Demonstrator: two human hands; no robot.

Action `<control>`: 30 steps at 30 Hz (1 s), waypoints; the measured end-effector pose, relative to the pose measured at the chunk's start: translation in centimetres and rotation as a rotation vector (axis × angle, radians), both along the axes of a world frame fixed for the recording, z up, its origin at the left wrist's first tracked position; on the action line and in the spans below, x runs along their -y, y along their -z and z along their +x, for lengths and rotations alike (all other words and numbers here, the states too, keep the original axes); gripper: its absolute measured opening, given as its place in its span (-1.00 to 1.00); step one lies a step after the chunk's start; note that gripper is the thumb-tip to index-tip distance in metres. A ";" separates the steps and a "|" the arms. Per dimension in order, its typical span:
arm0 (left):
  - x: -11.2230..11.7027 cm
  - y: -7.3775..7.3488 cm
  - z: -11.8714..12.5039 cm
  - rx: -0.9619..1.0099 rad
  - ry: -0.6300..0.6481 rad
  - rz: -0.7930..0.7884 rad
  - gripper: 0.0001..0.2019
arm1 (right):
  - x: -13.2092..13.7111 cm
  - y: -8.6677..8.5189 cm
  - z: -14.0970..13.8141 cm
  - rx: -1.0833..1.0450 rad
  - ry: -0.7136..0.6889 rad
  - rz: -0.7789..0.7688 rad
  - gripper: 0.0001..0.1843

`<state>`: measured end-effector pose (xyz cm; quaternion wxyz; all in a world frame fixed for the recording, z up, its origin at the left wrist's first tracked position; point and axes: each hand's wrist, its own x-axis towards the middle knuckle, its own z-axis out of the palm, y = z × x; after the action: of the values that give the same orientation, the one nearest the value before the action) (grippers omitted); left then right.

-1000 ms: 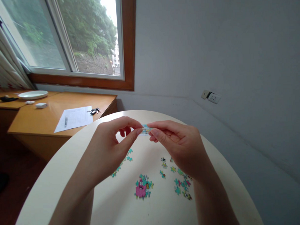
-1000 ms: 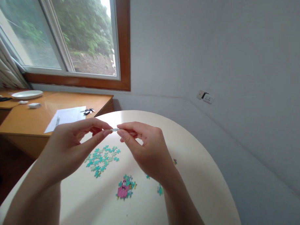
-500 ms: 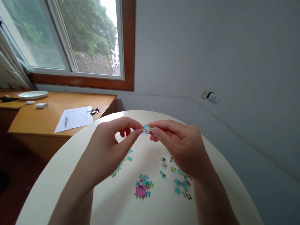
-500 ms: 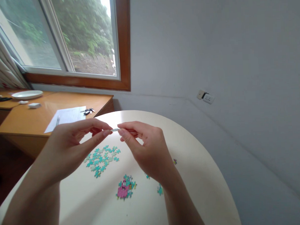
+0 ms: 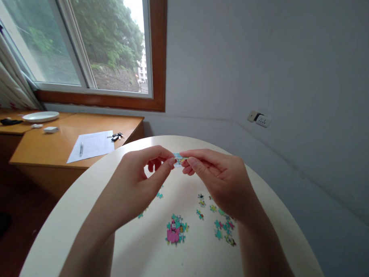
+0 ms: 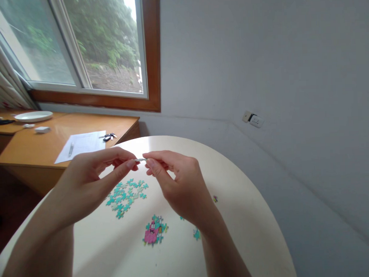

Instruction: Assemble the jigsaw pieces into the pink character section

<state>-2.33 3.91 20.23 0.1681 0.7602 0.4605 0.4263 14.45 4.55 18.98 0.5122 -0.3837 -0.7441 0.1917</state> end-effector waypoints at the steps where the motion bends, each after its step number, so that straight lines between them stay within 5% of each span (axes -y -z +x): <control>1: 0.0 0.0 0.0 0.001 0.002 0.002 -0.81 | 0.0 0.0 0.0 0.001 -0.001 0.002 -0.79; 30: 0.0 0.2 0.0 0.009 -0.004 0.017 -0.80 | 0.0 0.0 -0.2 0.002 0.003 0.051 -0.78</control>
<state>-2.34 3.93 20.01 0.1629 0.7588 0.4578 0.4338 14.28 4.53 18.96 0.5212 -0.3720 -0.7487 0.1715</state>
